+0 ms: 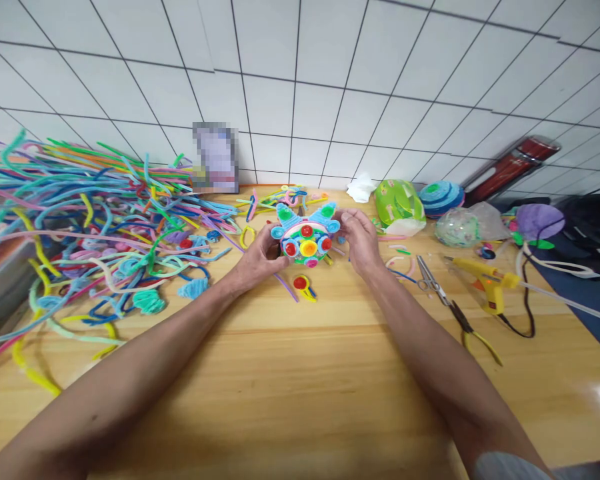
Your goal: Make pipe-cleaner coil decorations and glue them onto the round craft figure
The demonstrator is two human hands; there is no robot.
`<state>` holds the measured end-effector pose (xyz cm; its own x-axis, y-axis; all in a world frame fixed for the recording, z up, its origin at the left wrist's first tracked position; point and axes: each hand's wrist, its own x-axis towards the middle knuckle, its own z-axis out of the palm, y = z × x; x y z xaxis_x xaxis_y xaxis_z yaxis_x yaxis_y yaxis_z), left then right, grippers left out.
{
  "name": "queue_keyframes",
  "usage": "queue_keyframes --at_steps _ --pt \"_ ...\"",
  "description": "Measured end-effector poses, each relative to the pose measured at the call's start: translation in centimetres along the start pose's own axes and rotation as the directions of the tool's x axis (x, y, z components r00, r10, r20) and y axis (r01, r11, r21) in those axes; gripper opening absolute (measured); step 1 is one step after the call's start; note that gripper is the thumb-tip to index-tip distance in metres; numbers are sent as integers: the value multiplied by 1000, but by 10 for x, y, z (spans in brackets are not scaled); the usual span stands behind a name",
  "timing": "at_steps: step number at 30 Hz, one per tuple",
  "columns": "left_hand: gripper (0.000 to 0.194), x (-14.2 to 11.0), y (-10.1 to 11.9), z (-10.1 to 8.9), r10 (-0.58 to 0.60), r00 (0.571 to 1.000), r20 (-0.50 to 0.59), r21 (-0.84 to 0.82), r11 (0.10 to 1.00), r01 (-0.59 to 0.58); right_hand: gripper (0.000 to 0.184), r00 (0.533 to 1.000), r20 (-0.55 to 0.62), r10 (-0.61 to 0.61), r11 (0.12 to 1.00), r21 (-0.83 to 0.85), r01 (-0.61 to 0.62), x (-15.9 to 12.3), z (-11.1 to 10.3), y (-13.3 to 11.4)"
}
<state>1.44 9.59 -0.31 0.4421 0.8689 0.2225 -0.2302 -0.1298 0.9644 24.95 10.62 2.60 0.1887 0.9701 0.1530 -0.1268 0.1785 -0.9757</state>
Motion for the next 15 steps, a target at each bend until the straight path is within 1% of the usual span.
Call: queue_keyframes --at_steps 5,10,12,15 --pt "60 -1 1 -2 6 1000 4 18 1000 -6 25 997 -64 43 998 42 -41 4 -6 1" --pt "63 -2 1 -5 8 1000 -4 60 998 -8 21 992 -123 13 1000 11 -11 9 -14 7" --pt "68 -2 1 -5 12 1000 -12 60 998 -11 24 989 -147 -12 1000 0 12 11 -17 10" --pt "81 -2 0 -3 22 999 -23 53 998 -21 28 984 -173 -39 999 -13 38 13 -19 12"
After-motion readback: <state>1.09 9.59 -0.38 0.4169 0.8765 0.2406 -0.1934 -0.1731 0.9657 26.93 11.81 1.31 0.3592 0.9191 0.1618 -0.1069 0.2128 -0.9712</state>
